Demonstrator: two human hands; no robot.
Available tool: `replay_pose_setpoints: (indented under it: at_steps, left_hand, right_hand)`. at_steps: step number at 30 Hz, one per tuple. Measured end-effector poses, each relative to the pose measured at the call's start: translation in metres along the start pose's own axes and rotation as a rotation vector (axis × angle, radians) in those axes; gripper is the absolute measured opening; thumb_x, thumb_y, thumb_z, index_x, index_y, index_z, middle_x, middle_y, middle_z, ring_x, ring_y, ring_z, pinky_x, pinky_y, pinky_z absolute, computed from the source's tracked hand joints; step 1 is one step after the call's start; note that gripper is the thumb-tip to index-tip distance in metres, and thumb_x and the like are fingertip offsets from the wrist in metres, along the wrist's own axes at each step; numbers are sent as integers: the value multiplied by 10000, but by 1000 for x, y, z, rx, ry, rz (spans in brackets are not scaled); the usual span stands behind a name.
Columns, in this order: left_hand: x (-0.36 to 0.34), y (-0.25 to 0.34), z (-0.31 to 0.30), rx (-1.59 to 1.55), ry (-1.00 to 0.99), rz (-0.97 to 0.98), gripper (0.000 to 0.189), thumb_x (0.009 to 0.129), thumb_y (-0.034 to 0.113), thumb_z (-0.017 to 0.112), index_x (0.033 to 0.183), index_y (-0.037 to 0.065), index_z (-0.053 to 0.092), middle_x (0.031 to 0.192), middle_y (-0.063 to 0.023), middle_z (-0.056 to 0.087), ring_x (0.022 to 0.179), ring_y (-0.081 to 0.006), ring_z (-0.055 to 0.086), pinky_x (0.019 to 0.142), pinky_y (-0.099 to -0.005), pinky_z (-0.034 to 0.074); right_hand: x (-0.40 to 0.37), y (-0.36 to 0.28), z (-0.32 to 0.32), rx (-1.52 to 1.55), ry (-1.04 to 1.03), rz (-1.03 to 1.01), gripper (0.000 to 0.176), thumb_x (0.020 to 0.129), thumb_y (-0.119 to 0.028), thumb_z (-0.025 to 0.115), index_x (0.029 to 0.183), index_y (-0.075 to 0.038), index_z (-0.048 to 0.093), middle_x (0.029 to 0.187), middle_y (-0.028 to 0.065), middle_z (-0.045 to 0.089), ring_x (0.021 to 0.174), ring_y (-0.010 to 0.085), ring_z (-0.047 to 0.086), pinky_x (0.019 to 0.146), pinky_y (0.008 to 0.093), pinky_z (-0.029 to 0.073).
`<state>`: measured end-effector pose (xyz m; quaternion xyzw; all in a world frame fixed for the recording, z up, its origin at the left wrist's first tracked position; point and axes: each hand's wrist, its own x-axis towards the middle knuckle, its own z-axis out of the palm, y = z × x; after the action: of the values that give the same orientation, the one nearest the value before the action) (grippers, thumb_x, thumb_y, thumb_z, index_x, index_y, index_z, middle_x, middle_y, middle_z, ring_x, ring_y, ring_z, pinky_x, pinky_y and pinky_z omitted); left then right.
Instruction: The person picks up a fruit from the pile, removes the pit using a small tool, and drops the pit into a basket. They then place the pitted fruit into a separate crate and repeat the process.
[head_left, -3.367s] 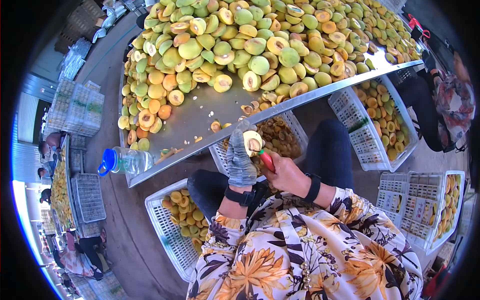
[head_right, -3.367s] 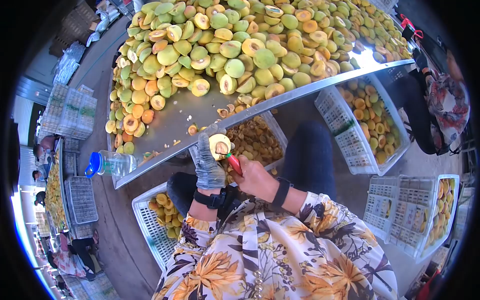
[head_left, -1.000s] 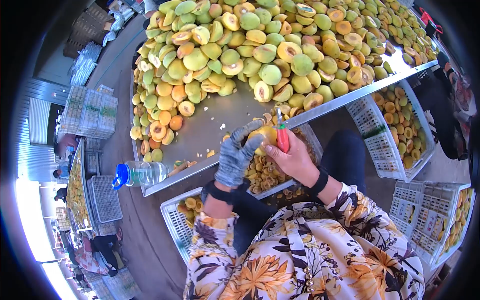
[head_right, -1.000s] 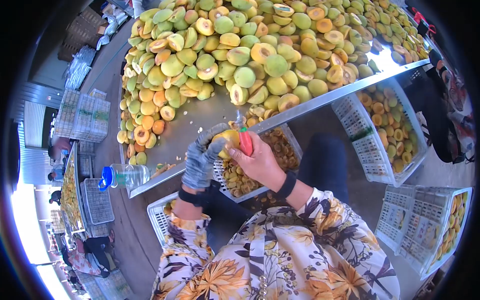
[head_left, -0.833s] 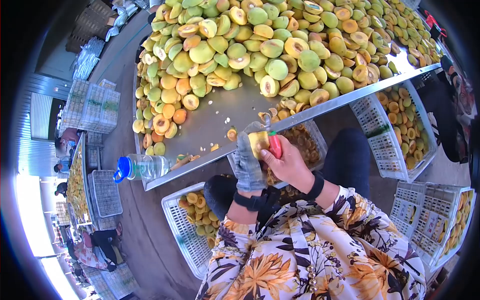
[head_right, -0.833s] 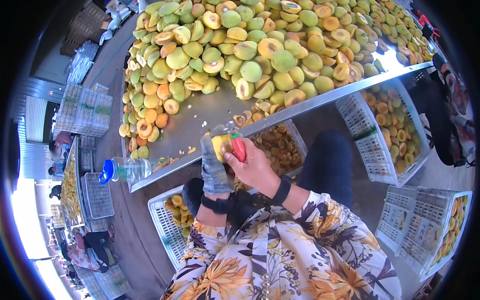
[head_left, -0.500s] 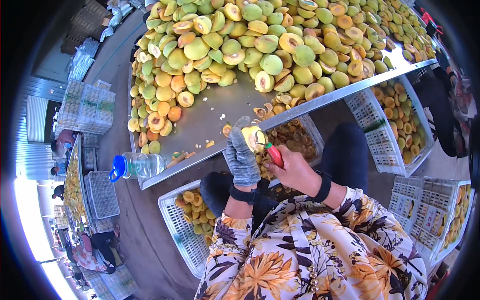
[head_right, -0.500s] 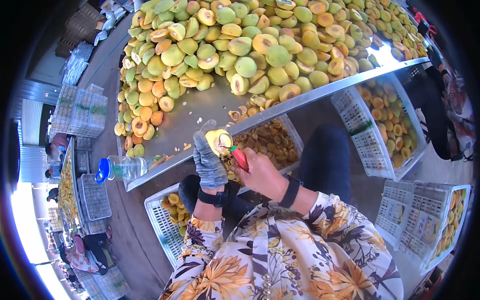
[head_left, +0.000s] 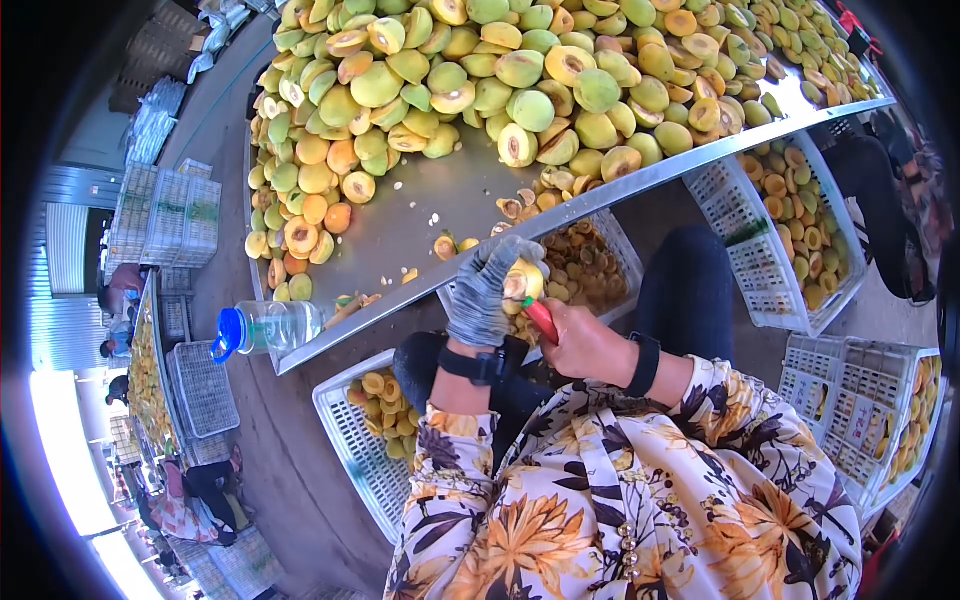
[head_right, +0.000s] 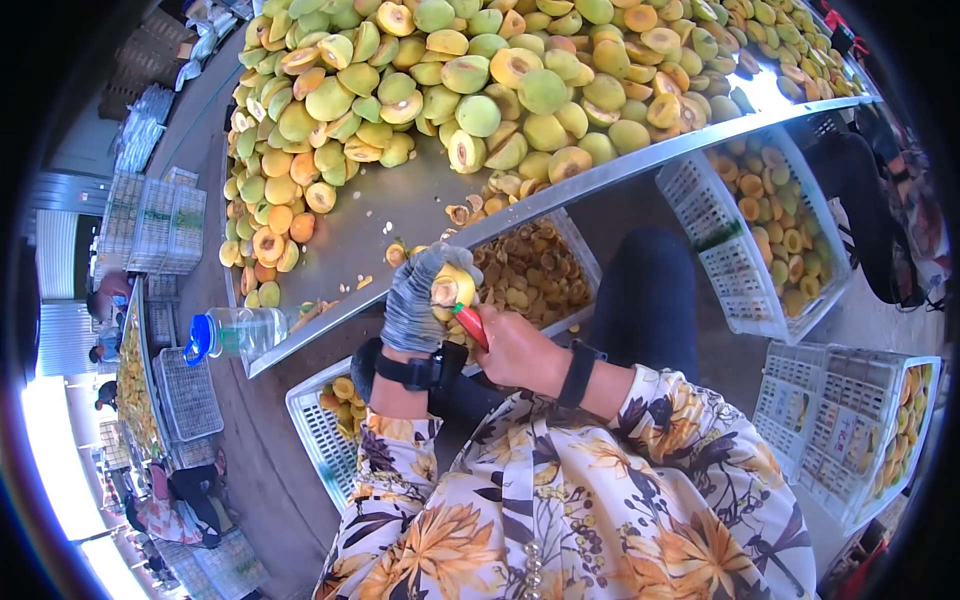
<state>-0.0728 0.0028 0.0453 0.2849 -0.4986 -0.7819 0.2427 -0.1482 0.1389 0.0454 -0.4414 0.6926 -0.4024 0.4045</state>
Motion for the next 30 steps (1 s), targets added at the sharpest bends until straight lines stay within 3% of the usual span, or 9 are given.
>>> replay_pose_setpoints:
  at_steps: [2,6,8,9,12,16,21,28,30]
  left_hand:
    - [4,5,-8,-180,-230,-166,321,822,310,578,866,-7,603,798,-108,614,715,-214,606,648,-308,504]
    - [5,-2,-17,-157,-271,-133,299,794,298,609,860,7,604,796,-123,615,713,-239,610,635,-323,507]
    - [0,-4,-10,-116,-217,-58,287,789,286,616,859,8,605,800,-127,617,697,-246,612,632,-326,508]
    - [-1,-4,-7,-120,-150,-25,300,781,270,638,848,-21,609,779,-121,620,662,-219,607,617,-308,510]
    - [-4,-7,-3,-152,-50,38,318,773,259,654,832,-50,615,747,-114,626,606,-191,601,591,-283,511]
    - [-3,-5,-18,-88,-199,-50,342,766,277,649,827,-58,611,718,-119,624,608,-192,601,593,-278,508]
    - [-6,-6,-22,-99,-226,-56,343,759,272,650,820,-62,606,698,-117,620,618,-190,601,579,-274,505]
    - [-6,-25,-11,-100,299,168,307,811,307,607,834,2,596,736,-134,622,523,-187,592,452,-270,498]
    - [-10,-21,-20,-240,187,-88,303,810,295,609,840,-5,596,757,-127,624,534,-188,596,444,-271,496]
  right_hand:
    - [3,0,2,-6,-64,-26,231,692,-40,557,885,56,472,669,272,536,678,419,561,599,421,441]
    - [3,-1,-3,46,-39,-174,196,710,-35,538,874,44,465,610,208,536,547,337,568,505,382,441]
    - [1,-19,-18,328,-316,208,139,740,-31,499,865,18,460,553,104,508,407,190,518,393,304,405]
    - [0,-18,-19,435,-375,222,102,760,-27,461,859,-3,455,536,31,472,355,84,449,331,242,352]
    - [0,-17,-22,413,-433,226,97,764,-25,452,858,-1,456,530,33,471,359,103,460,339,251,361]
    - [3,-17,-24,347,-520,245,117,806,-55,461,915,-21,434,547,-4,448,369,71,419,337,229,347]
    - [7,-21,-22,778,-744,532,141,774,-39,502,907,-25,457,574,6,438,380,52,373,322,210,318]
    - [20,-3,-7,967,-759,575,148,839,-56,491,979,-43,447,547,-1,398,375,43,309,329,205,286]
    - [22,3,-2,1088,-809,598,163,812,-44,491,970,-35,453,589,15,432,381,41,335,316,210,296]
